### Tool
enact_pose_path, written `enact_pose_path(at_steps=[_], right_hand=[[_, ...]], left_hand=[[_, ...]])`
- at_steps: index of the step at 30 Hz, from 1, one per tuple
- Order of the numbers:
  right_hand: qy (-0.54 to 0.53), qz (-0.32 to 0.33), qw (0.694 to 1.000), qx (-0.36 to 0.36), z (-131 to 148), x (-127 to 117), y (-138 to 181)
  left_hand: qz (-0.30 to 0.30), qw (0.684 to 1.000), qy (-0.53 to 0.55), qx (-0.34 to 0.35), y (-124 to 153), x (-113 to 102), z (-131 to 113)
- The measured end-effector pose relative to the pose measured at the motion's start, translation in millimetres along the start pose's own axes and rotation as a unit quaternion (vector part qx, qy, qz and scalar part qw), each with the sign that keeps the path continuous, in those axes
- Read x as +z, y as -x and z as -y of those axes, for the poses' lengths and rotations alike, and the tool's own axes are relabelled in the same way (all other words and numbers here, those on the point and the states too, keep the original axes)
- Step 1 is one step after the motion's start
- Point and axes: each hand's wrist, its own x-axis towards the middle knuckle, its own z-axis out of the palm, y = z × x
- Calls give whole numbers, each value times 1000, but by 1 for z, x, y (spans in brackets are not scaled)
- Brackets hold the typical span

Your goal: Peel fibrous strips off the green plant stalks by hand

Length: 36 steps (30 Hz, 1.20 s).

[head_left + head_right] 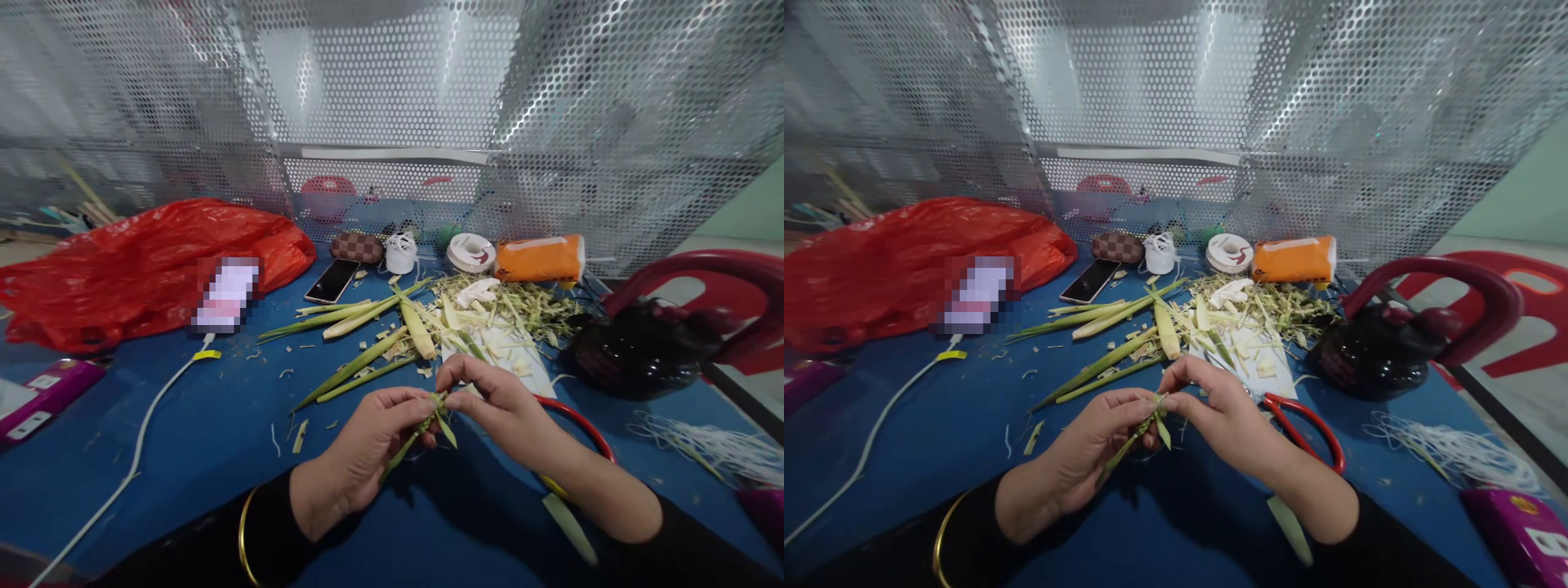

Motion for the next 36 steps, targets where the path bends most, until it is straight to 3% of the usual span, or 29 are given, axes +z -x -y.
enact_pose_path(at_steps=[21,28,36], right_hand=[[26,54,992,-113,-5,-4,-2],[-18,2,999,-41,-4,-6,-4],[50,-6,999,3,-2,0,-3]], left_hand=[[16,999,-13,-32,0,-4,2],[-12,1000,15,-6,0,-1,4],[11,997,-57,49,0,1,7]])
